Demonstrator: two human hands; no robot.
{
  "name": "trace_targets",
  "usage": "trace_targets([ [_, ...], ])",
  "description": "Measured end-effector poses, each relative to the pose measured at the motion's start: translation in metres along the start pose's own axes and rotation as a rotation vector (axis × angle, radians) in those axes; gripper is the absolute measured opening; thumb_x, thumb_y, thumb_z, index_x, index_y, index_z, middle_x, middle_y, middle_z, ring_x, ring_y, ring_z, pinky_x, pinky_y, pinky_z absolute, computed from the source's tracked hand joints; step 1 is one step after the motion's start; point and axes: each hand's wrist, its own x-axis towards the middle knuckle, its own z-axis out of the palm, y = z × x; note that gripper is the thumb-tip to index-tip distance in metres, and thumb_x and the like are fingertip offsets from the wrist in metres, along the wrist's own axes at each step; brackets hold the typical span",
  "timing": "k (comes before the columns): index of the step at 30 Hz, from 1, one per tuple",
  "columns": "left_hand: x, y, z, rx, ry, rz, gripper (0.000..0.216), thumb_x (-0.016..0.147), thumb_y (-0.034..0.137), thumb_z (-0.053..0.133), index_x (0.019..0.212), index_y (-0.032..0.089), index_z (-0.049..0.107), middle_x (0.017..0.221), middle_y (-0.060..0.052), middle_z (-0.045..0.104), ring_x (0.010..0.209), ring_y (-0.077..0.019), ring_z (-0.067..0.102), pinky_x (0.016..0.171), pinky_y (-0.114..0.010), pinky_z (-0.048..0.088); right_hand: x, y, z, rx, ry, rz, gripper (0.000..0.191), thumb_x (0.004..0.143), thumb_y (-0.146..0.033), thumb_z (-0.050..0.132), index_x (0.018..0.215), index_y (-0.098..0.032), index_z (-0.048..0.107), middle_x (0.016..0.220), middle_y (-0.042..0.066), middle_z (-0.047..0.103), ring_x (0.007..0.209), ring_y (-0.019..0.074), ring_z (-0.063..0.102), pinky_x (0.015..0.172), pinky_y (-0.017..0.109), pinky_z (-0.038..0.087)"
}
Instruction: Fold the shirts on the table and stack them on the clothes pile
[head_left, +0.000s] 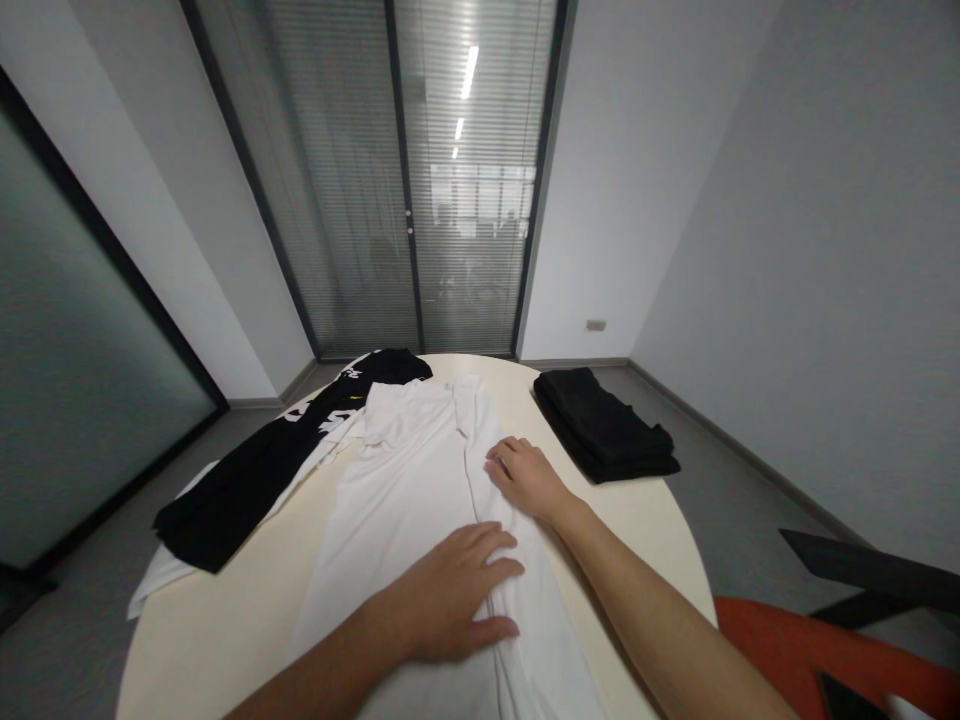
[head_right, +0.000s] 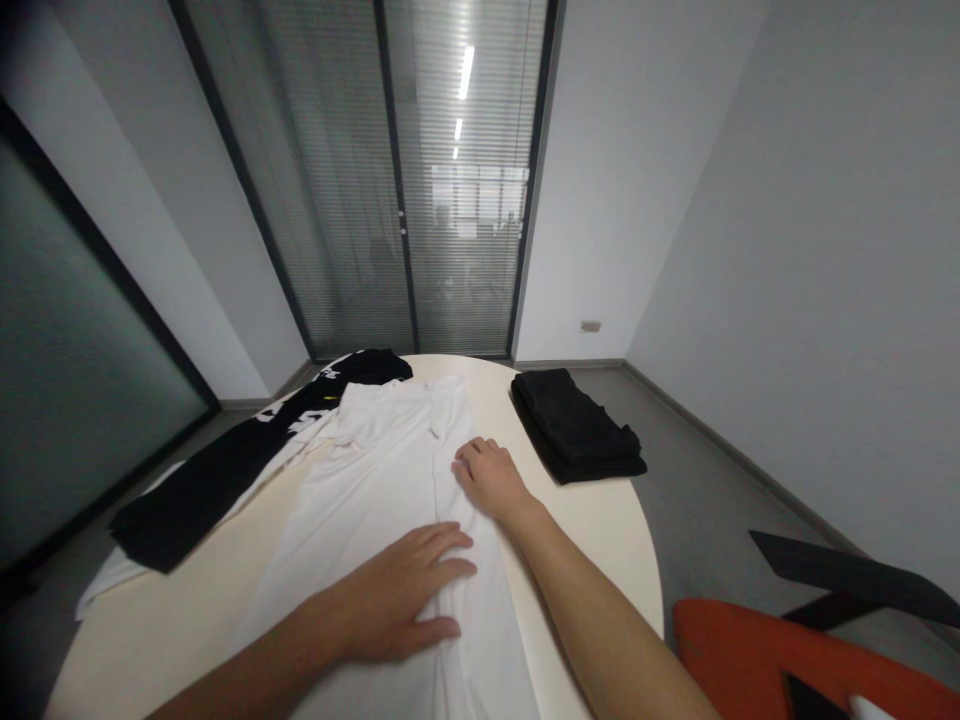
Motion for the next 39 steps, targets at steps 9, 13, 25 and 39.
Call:
trace_targets([
  [9,-0.001,-0.024,0.010,0.132,-0.047,-0.508,0.083,0.097,0.068,0.033,0.161,0.016,0.022,0.167,-0.014,0.001,0.151,-0.0404,-0.010,0.120,-0.065,0.002,0.001,-0.003,0.017,0.073,-0.126,-0.134,0.061,0.106,-0.047,0.024,0.157,-0.016,0.034,0.163,0.013,0.026,0.152,0.0274,0.020,0.123,0.049,0.019],
  [13,0.007,-0.014,0.014,0.114,-0.078,-0.513,0.086,0.096,0.069,0.032,0.162,0.016,0.018,0.166,-0.014,-0.003,0.150,-0.0410,-0.013,0.119,-0.066,0.001,-0.001,-0.006,0.019,0.017,-0.297,-0.041,0.065,0.105,-0.052,0.018,0.160,-0.019,0.026,0.167,0.008,0.014,0.154,0.0297,0.007,0.124,0.051,0.011],
  [25,0.012,-0.062,-0.016,0.158,0.380,-0.708,0.061,0.101,0.047,0.031,0.145,0.010,0.049,0.152,-0.020,0.044,0.140,-0.0331,0.041,0.114,-0.046,0.034,-0.006,-0.012,0.003,-0.050,-0.248,-0.036,0.059,0.105,-0.051,0.028,0.153,-0.020,0.042,0.158,0.014,0.037,0.146,0.0346,0.031,0.116,0.053,0.026],
  [39,-0.023,-0.188,-0.029,0.090,0.662,-0.945,0.038,0.096,0.030,0.046,0.120,0.011,0.070,0.122,-0.017,0.063,0.119,-0.0311,0.057,0.108,-0.045,0.041,0.072,-0.071,0.034,-0.046,-0.270,-0.019,0.056,0.103,-0.052,0.031,0.145,-0.020,0.050,0.153,0.017,0.043,0.141,0.0385,0.036,0.113,0.060,0.020],
])
